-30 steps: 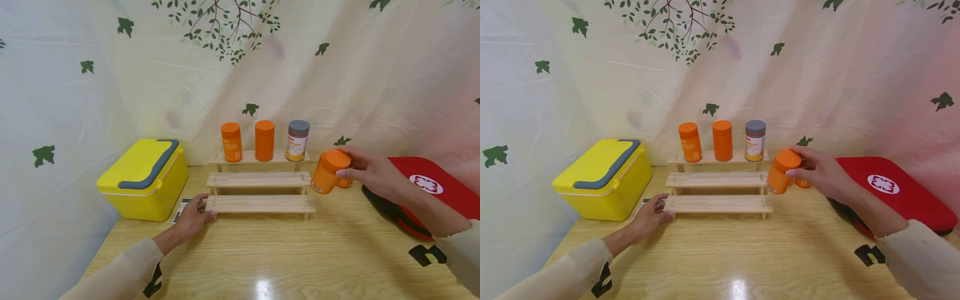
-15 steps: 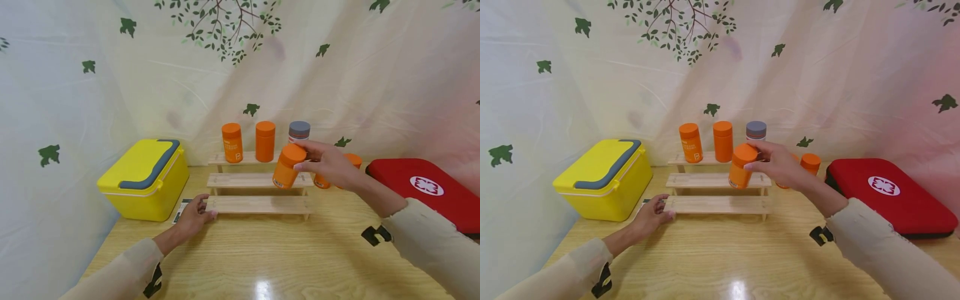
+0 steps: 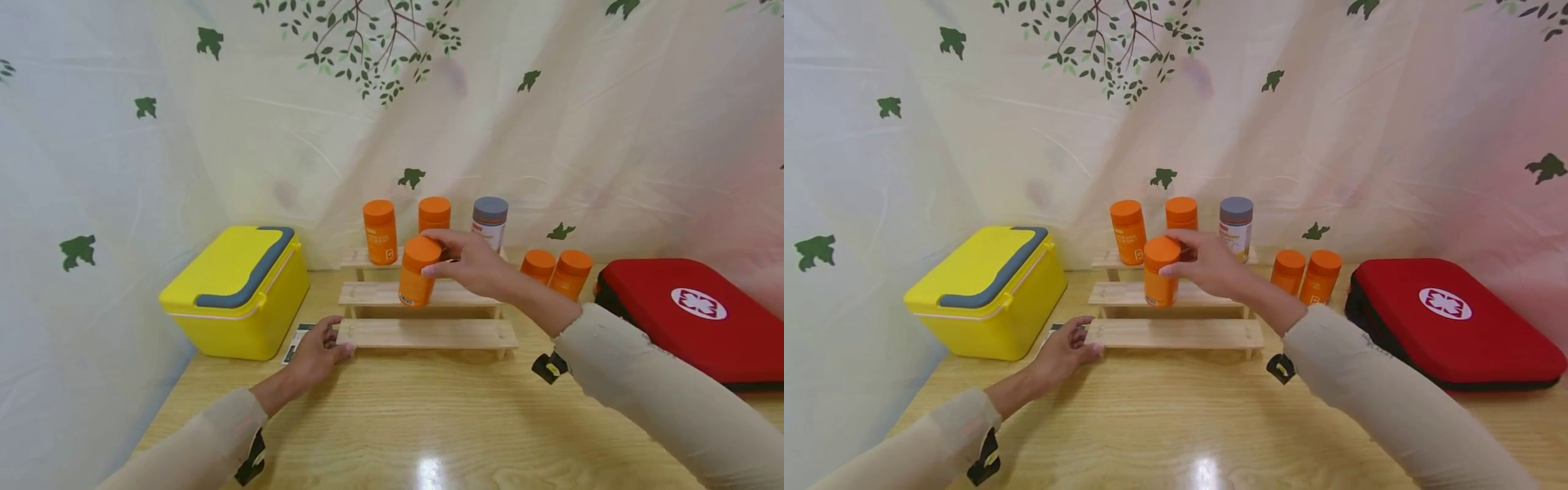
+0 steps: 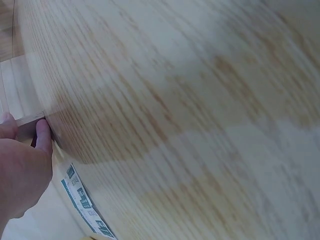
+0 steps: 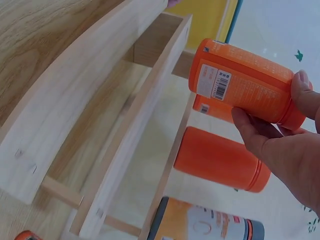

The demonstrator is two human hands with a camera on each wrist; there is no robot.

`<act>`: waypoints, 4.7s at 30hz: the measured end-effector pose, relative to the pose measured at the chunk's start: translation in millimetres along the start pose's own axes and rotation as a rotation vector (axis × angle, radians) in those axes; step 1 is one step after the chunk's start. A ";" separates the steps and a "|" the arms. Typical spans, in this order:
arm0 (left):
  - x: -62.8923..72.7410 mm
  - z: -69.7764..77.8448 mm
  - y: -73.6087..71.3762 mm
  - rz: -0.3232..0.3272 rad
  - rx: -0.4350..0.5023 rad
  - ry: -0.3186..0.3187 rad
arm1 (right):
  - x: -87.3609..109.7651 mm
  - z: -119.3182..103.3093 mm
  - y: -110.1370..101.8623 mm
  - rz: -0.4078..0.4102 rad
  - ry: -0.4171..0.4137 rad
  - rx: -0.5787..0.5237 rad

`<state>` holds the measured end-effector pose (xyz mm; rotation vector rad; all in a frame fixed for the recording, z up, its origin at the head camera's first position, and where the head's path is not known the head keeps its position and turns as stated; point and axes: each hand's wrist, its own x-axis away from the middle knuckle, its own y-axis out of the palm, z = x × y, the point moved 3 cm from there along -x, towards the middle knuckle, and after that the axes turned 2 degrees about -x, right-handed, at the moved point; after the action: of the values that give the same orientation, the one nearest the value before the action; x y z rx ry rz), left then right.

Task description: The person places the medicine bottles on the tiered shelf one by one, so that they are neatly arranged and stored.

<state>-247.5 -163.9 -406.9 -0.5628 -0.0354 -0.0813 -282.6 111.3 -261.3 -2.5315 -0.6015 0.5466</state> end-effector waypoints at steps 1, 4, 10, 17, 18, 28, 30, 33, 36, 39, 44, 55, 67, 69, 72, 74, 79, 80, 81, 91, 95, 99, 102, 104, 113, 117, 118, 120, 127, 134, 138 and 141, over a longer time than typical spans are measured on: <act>-0.1 0.1 -0.3 0.000 0.003 -0.004 | -2.7 -0.7 2.3 0.002 0.001 0.002; 0.1 1.2 -1.0 -0.001 0.004 -0.003 | -9.8 -3.2 8.2 -0.001 0.015 0.001; 1.6 2.3 0.2 0.003 0.013 -0.008 | -21.6 -4.8 17.7 -0.004 0.026 -0.006; 0.6 1.1 0.6 0.006 0.010 -0.007 | -31.7 -4.8 25.3 0.024 0.023 0.012; 0.6 1.0 0.4 0.007 0.012 -0.005 | -33.2 -4.5 26.7 0.027 0.027 0.013; -0.7 -0.7 0.2 0.007 0.007 -0.023 | -45.3 -1.0 41.4 0.002 0.035 0.010; -1.1 -1.3 0.2 0.008 0.006 -0.019 | -46.6 1.3 43.0 -0.001 0.038 0.019; -0.7 -1.3 0.1 0.004 0.011 -0.006 | -48.5 3.9 44.6 -0.004 0.040 0.018; -0.5 -1.0 0.0 0.001 0.017 0.001 | -50.3 4.9 45.7 -0.003 0.040 0.015; 0.0 -0.9 -0.3 -0.004 0.014 0.000 | -51.2 5.0 47.1 -0.010 0.052 0.017; -0.2 -0.4 0.0 -0.005 0.019 -0.003 | -52.3 5.1 48.8 -0.022 0.067 0.019; 0.4 0.8 -0.1 0.009 -0.001 -0.001 | -53.5 2.7 52.3 -0.077 0.139 0.029; 0.3 0.6 0.1 0.009 -0.013 -0.016 | -52.7 5.1 49.6 -0.064 0.123 -0.010; 0.4 0.3 0.0 0.008 -0.016 -0.016 | -51.6 5.5 48.7 -0.059 0.127 -0.030; 1.1 0.2 -0.2 0.010 -0.017 -0.021 | -48.5 6.5 45.2 -0.054 0.139 -0.068; 1.0 0.1 -0.2 0.009 -0.019 -0.019 | -45.1 7.0 40.2 -0.046 0.143 -0.080; 0.9 1.0 0.7 0.005 -0.019 -0.015 | -29.2 6.8 22.2 -0.019 0.138 -0.066; 1.1 1.4 0.8 0.003 -0.021 -0.010 | -24.5 6.9 18.2 -0.014 0.132 -0.052; 1.4 1.9 0.8 0.002 -0.020 -0.009 | -19.4 7.3 14.3 -0.012 0.129 -0.042; 2.0 2.3 -0.1 0.007 -0.024 -0.012 | 50.4 21.3 -32.7 0.000 0.159 -0.016; 1.8 1.1 -0.1 0.011 -0.035 -0.014 | 78.1 30.2 -53.7 0.045 0.205 0.041; 3.2 1.5 -0.2 0.015 -0.037 -0.022 | 99.2 42.6 -71.4 0.094 0.247 0.082; 4.5 2.2 -0.2 0.017 -0.043 -0.024 | 112.0 51.3 -80.9 0.109 0.278 0.118; 5.1 3.2 -0.1 0.017 -0.042 -0.023 | 119.5 56.7 -86.7 0.115 0.307 0.135; 3.9 3.5 -0.1 0.008 -0.010 -0.019 | 132.0 76.8 -114.7 0.152 0.382 0.194; 3.4 3.2 -0.4 0.009 -0.005 -0.024 | 129.7 85.1 -126.7 0.165 0.390 0.207; 3.3 3.2 -0.4 0.008 -0.002 -0.024 | 129.1 87.8 -129.8 0.172 0.392 0.207; 3.1 3.1 -0.2 0.006 -0.005 -0.023 | 128.7 93.2 -135.7 0.190 0.397 0.207; 2.6 3.3 0.3 0.009 -0.007 -0.017 | 128.3 112.6 -151.7 0.274 0.392 0.232; 2.6 3.7 0.8 0.011 -0.019 -0.015 | 117.0 125.9 -156.7 0.263 0.399 0.241; 3.1 3.6 0.8 0.010 -0.020 -0.016 | 107.4 132.9 -156.2 0.232 0.422 0.227; 3.2 3.8 0.8 0.010 -0.014 -0.017 | 101.2 137.9 -155.1 0.217 0.435 0.236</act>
<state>-244.3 -161.4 -404.0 -0.5776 -0.0486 -0.0671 -312.8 333.3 -317.0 -2.3920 -0.0981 0.1150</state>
